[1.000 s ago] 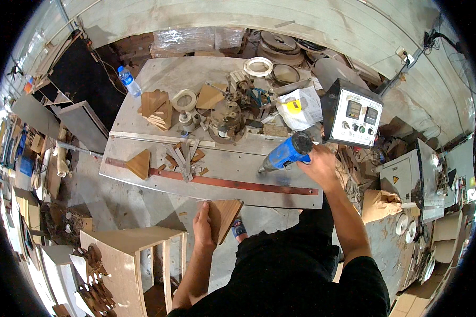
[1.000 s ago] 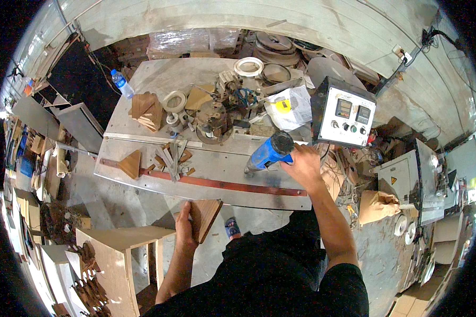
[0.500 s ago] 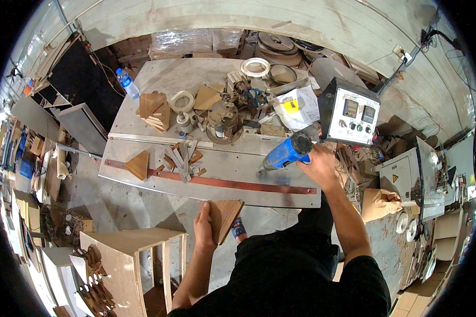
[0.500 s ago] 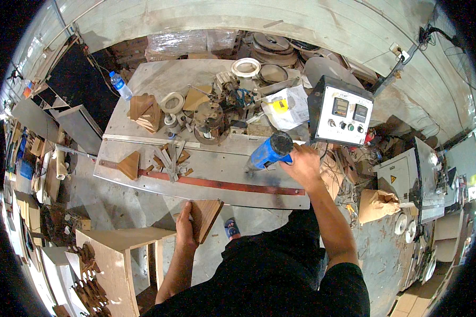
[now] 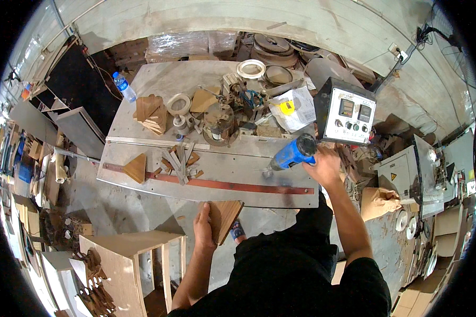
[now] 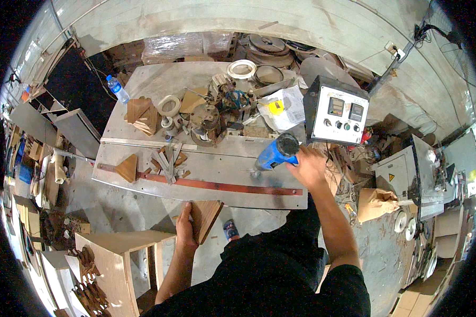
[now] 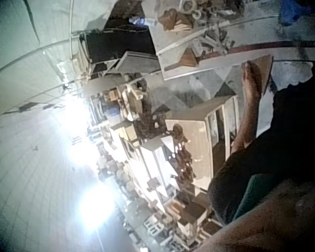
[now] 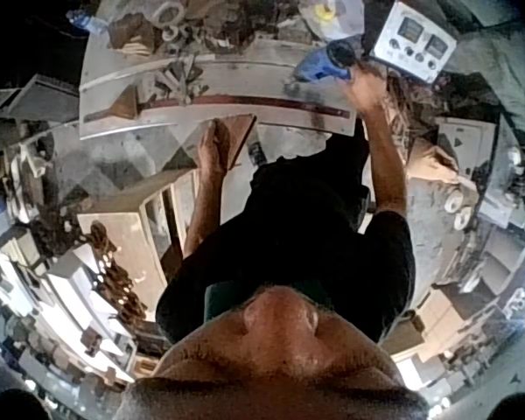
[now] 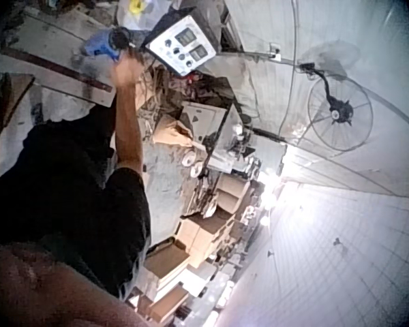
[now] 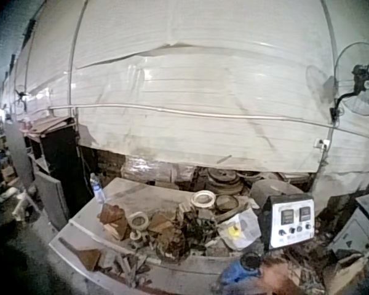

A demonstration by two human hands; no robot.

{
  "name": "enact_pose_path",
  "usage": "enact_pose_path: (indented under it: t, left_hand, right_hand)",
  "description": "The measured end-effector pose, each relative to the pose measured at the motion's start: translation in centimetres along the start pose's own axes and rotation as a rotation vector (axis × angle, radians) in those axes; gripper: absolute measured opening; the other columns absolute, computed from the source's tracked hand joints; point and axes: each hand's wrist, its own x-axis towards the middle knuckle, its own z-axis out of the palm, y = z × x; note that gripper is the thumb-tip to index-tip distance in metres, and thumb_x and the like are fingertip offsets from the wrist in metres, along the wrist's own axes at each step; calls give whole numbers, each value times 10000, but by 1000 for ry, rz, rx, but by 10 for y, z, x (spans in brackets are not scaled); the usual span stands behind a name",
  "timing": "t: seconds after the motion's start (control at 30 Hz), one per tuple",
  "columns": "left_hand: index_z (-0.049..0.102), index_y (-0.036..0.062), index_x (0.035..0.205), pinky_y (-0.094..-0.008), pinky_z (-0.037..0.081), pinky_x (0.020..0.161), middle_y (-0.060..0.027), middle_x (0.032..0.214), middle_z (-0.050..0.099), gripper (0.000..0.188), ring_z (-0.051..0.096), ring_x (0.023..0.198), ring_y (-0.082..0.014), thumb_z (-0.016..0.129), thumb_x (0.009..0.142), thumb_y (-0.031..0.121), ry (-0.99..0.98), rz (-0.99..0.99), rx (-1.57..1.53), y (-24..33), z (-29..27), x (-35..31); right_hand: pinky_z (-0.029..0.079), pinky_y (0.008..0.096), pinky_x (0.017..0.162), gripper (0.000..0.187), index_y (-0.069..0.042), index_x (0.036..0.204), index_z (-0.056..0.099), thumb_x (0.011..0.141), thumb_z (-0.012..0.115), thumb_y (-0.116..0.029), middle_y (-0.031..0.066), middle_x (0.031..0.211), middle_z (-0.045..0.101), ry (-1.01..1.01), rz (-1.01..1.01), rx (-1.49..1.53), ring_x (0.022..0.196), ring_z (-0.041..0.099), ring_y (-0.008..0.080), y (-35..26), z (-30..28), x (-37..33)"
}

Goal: The person applies heat to wood veneer pieces using a heat gun, pressing and smoothing the veneer by hand to ensure a bond.

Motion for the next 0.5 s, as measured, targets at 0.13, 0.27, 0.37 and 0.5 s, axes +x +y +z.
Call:
enact_pose_path:
  t: [0.13,0.27,0.37,0.5]
  left_hand:
    - [567,36,1321,-383,555,819,-113,1151,628,509,666,979,-234,618,995,423,-11,2,-5,0,1,0]
    - [571,36,1316,-377,555,822,-108,1153,629,502,667,979,-237,616,997,421,-9,15,11,-2,-2,1]
    - [574,36,1315,-379,554,831,-105,1161,630,502,666,988,-239,615,996,422,-27,22,-4,-3,-4,1]
    - [586,-30,1253,-348,526,847,-117,1112,630,486,645,967,-214,602,1009,390,-3,33,-12,3,5,-5]
  right_hand:
    - [539,470,769,355,-64,932,685,694,812,-294,152,858,685,50,16,4,815,674,364,5,1,-4]
    - [541,473,737,368,-51,918,684,684,818,-302,159,824,676,63,16,-52,785,671,376,11,1,-7]
    - [541,473,724,360,-40,902,682,686,817,-295,164,825,671,67,-5,-56,785,667,376,20,1,-10]
    - [540,475,731,353,-41,893,680,683,812,-292,165,826,668,65,7,-81,778,662,376,30,-2,-13]
